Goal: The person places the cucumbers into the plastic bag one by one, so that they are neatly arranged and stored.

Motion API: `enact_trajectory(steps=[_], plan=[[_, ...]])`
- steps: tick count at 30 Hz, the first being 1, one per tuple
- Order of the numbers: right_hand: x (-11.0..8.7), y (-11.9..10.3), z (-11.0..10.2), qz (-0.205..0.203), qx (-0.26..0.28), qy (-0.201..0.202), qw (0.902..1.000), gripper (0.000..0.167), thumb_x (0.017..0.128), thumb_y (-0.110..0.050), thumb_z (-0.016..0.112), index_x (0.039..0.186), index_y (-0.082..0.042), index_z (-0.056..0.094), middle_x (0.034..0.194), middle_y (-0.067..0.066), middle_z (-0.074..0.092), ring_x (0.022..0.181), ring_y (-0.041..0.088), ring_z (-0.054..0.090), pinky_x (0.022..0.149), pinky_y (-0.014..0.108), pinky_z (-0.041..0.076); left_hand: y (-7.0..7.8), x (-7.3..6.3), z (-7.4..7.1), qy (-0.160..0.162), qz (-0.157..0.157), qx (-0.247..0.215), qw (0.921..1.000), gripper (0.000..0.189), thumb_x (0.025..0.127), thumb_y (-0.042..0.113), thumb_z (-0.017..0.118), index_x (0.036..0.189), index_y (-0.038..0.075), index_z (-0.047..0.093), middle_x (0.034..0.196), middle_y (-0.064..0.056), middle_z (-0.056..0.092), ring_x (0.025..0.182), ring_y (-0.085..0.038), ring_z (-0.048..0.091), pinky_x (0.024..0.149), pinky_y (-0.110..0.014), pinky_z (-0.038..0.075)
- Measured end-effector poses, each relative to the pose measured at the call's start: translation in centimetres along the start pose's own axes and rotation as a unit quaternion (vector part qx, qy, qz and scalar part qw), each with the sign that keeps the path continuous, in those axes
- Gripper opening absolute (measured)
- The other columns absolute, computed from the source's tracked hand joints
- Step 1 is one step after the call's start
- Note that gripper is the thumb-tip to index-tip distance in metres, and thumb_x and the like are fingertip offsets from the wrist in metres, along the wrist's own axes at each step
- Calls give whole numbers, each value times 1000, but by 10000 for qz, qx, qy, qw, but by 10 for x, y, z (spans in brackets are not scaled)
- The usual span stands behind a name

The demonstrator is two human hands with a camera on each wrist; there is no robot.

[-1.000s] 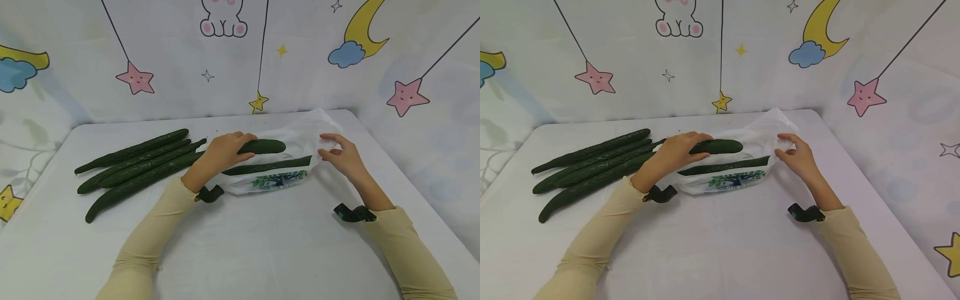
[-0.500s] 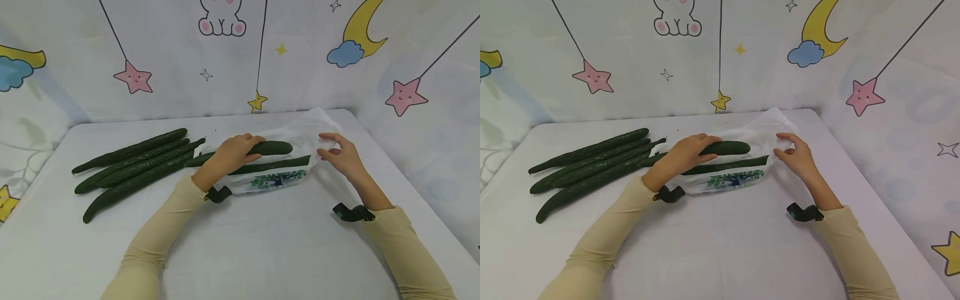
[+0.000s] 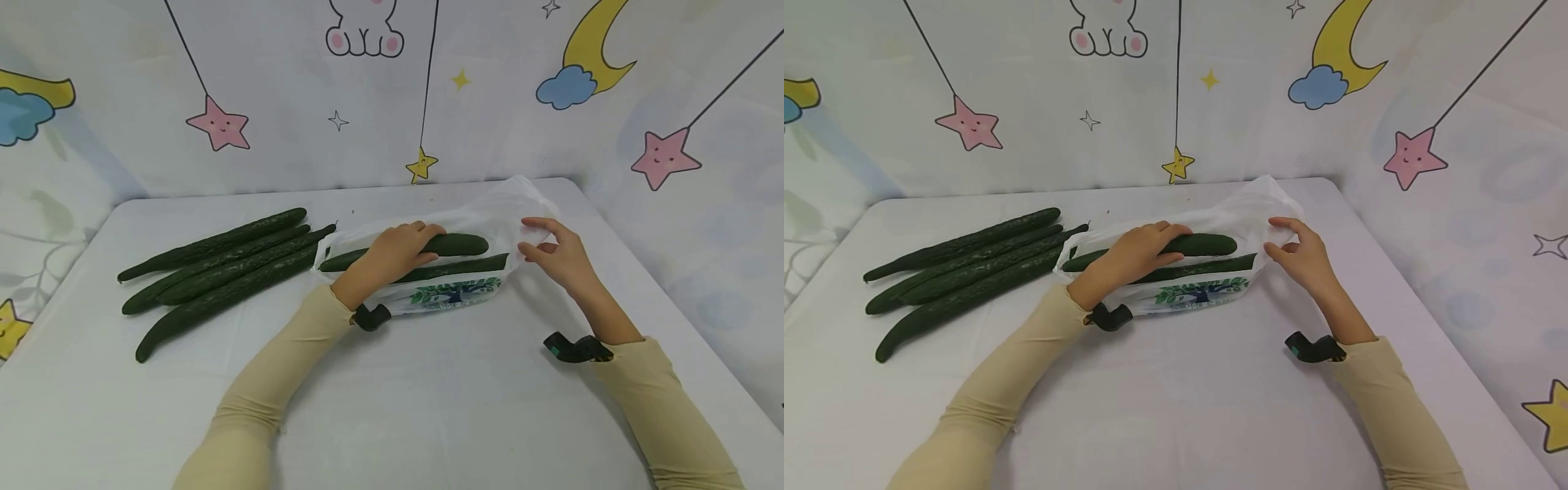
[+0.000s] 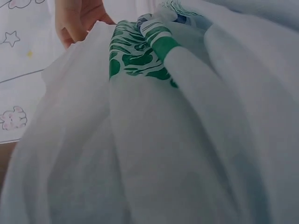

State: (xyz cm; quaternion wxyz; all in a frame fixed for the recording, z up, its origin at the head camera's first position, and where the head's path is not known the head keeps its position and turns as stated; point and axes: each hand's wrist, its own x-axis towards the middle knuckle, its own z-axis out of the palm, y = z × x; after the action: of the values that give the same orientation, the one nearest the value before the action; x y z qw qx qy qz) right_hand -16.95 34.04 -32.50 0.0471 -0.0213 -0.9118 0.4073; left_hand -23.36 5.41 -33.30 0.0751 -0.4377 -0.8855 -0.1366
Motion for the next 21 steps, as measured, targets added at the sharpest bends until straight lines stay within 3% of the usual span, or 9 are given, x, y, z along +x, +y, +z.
enact_trajectory(steps=[8,21], plan=[[-2,-2,-1,-66,53,31,10000,52,98,-24,59,143,-5,45,143,21,42,74,-10,56,71,13,43,3,8,7,-165,-2,-41,9999,45,97,28,62,137,9,52,119,-11,64,102,-24,65,83,-35,53],[-3,-5,-3,-10,106,12,9999,52,98,-24,60,144,-6,45,140,22,43,75,-9,57,70,11,43,7,20,18,-180,-31,87,9998,44,97,29,61,137,12,51,122,-10,63,103,-25,65,83,-36,54]])
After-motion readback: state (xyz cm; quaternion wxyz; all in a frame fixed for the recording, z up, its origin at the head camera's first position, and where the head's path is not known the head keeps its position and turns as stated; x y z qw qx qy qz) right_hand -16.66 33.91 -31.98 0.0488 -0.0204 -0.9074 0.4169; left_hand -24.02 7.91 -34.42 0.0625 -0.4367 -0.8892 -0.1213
